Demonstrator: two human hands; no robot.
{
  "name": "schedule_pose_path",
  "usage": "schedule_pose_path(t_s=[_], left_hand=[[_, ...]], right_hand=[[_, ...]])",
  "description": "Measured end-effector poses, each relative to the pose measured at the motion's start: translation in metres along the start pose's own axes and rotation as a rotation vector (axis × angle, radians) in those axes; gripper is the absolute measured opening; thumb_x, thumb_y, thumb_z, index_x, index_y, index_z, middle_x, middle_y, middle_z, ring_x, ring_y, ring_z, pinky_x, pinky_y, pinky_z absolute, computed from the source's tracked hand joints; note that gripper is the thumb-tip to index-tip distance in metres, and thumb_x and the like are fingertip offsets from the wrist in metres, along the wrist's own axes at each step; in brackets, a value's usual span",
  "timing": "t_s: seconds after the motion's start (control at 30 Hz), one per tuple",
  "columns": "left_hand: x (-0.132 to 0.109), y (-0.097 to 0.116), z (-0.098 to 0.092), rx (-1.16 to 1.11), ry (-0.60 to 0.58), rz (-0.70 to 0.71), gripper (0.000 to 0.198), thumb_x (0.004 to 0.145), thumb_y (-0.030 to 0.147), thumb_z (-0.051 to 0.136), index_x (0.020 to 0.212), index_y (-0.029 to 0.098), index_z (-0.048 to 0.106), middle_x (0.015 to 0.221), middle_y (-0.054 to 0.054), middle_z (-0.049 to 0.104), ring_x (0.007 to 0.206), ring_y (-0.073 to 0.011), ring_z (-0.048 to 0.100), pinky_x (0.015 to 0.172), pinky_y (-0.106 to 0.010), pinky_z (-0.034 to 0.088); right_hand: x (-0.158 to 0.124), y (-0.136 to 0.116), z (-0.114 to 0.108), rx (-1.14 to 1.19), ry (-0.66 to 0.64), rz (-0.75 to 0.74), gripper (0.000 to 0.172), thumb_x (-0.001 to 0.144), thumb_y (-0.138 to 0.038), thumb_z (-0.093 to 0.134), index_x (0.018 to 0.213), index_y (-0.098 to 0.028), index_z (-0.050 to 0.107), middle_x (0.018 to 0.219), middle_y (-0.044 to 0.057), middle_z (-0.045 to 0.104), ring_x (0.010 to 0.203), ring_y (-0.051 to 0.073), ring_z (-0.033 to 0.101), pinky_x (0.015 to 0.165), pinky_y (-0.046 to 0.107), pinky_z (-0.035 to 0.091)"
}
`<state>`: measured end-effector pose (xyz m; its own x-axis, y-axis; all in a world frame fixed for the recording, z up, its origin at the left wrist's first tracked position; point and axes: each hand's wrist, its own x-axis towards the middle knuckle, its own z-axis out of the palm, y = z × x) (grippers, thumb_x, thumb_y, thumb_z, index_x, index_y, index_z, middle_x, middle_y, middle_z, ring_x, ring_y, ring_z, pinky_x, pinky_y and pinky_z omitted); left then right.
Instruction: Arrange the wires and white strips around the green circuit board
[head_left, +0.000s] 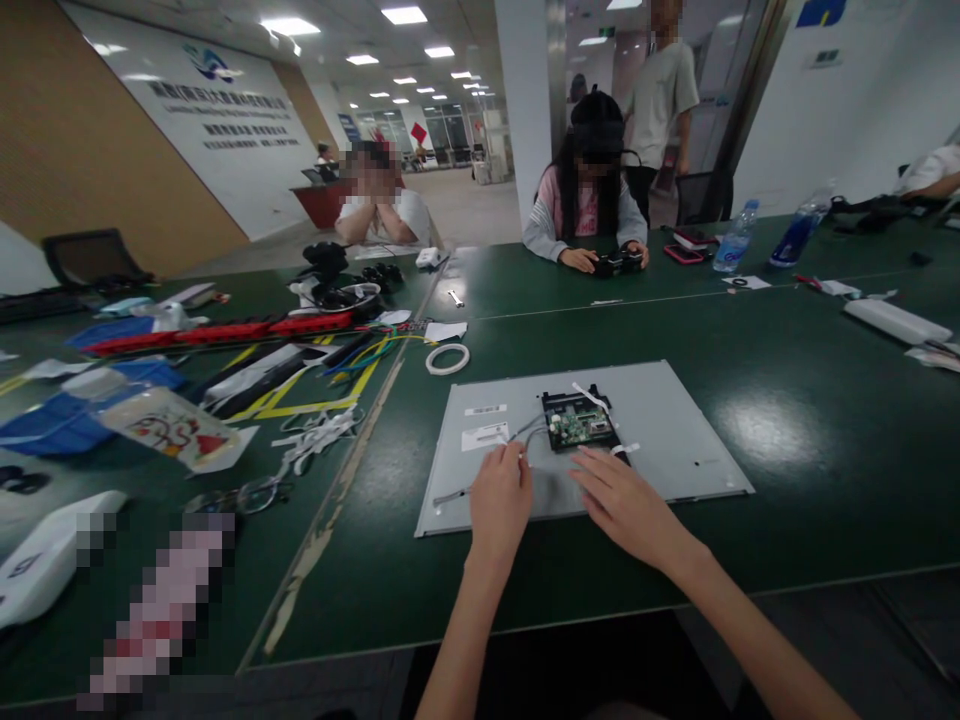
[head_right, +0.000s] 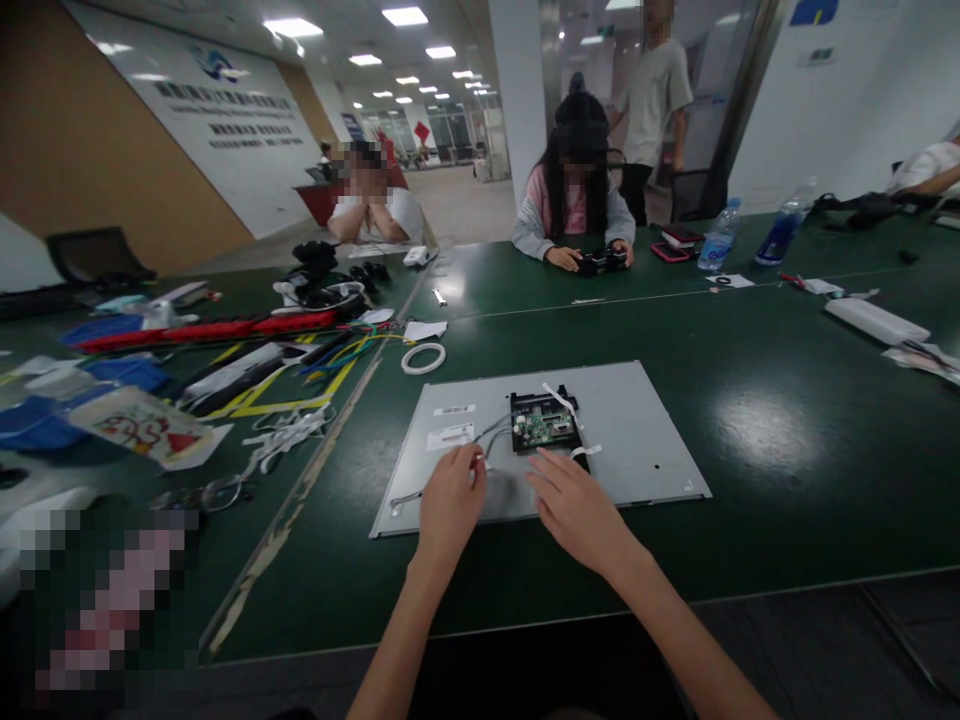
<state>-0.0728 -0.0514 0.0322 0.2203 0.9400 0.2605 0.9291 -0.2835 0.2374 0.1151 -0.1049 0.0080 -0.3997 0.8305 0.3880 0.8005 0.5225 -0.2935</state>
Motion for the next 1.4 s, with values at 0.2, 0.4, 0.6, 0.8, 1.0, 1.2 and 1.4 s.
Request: schedule_pose_path(t_s=[0.2, 0.4, 0.6, 0.8, 1.0, 1.2, 1.4], left_hand=[[-0.001, -0.035, 0.003, -0.024, 0.079, 0.007, 0.032, 0.082, 0.023, 0.053, 0.114, 0.018, 0.052, 0.106, -0.009, 0.058, 0.098, -0.0232, 0.057, 0.086, -0.035, 0.046], [0.0, -0.047, 0.007, -0.106, 0.062, 0.054, 0.036, 0.08, 0.018, 0.053, 0.116, 0.019, 0.052, 0.114, -0.009, 0.056, 0.104, -0.0223, 0.057, 0.091, -0.036, 0.047], [0.0, -0.053, 0.014, -0.068, 0.016, 0.209, 0.042, 0.084, 0.009, 0.04, 0.124, 0.017, 0.05, 0.135, -0.009, 0.049, 0.125, -0.0219, 0.045, 0.104, -0.039, 0.038], [-0.007, -0.052, 0.018, 0.022, -0.145, 0.208, 0.048, 0.088, 0.009, 0.032, 0.134, 0.017, 0.043, 0.143, -0.009, 0.042, 0.133, -0.0196, 0.037, 0.106, -0.041, 0.033], [-0.01, -0.04, 0.018, 0.012, -0.084, 0.068, 0.043, 0.093, 0.018, 0.029, 0.135, 0.017, 0.042, 0.138, -0.01, 0.048, 0.134, -0.022, 0.035, 0.106, -0.045, 0.029], [-0.004, -0.031, 0.019, -0.03, -0.001, -0.046, 0.039, 0.091, 0.018, 0.036, 0.128, 0.016, 0.047, 0.132, -0.012, 0.053, 0.122, -0.0211, 0.049, 0.103, -0.039, 0.032], [-0.004, -0.027, 0.018, -0.059, 0.033, -0.075, 0.046, 0.088, 0.017, 0.041, 0.134, 0.014, 0.039, 0.124, -0.011, 0.06, 0.112, -0.0194, 0.056, 0.097, -0.034, 0.035]], right_hand=[[0.022, -0.019, 0.012, -0.017, -0.087, -0.078, 0.042, 0.089, -0.016, 0.04, 0.13, -0.013, 0.05, 0.139, 0.01, 0.044, 0.131, 0.022, 0.035, 0.108, 0.041, 0.034], [0.043, -0.026, 0.023, 0.008, -0.136, -0.12, 0.048, 0.087, -0.016, 0.043, 0.135, -0.011, 0.044, 0.141, 0.01, 0.041, 0.131, 0.021, 0.035, 0.11, 0.039, 0.032], [0.052, -0.034, 0.029, 0.057, -0.179, -0.123, 0.052, 0.089, -0.027, 0.047, 0.137, -0.009, 0.041, 0.142, 0.011, 0.041, 0.132, 0.021, 0.034, 0.11, 0.038, 0.031], [0.048, -0.034, 0.037, 0.101, -0.191, -0.082, 0.056, 0.089, -0.031, 0.046, 0.14, -0.01, 0.036, 0.142, 0.013, 0.04, 0.132, 0.021, 0.035, 0.109, 0.039, 0.032], [0.038, -0.037, 0.04, 0.117, -0.156, -0.037, 0.058, 0.086, -0.025, 0.048, 0.141, -0.01, 0.035, 0.142, 0.014, 0.04, 0.13, 0.021, 0.038, 0.108, 0.038, 0.035], [0.031, -0.045, 0.04, 0.123, -0.14, -0.018, 0.061, 0.083, -0.023, 0.05, 0.14, -0.01, 0.035, 0.141, 0.014, 0.041, 0.132, 0.022, 0.036, 0.109, 0.04, 0.034], [0.027, -0.047, 0.041, 0.142, -0.114, -0.028, 0.061, 0.083, -0.021, 0.048, 0.141, -0.009, 0.033, 0.143, 0.014, 0.038, 0.133, 0.022, 0.034, 0.109, 0.041, 0.033]])
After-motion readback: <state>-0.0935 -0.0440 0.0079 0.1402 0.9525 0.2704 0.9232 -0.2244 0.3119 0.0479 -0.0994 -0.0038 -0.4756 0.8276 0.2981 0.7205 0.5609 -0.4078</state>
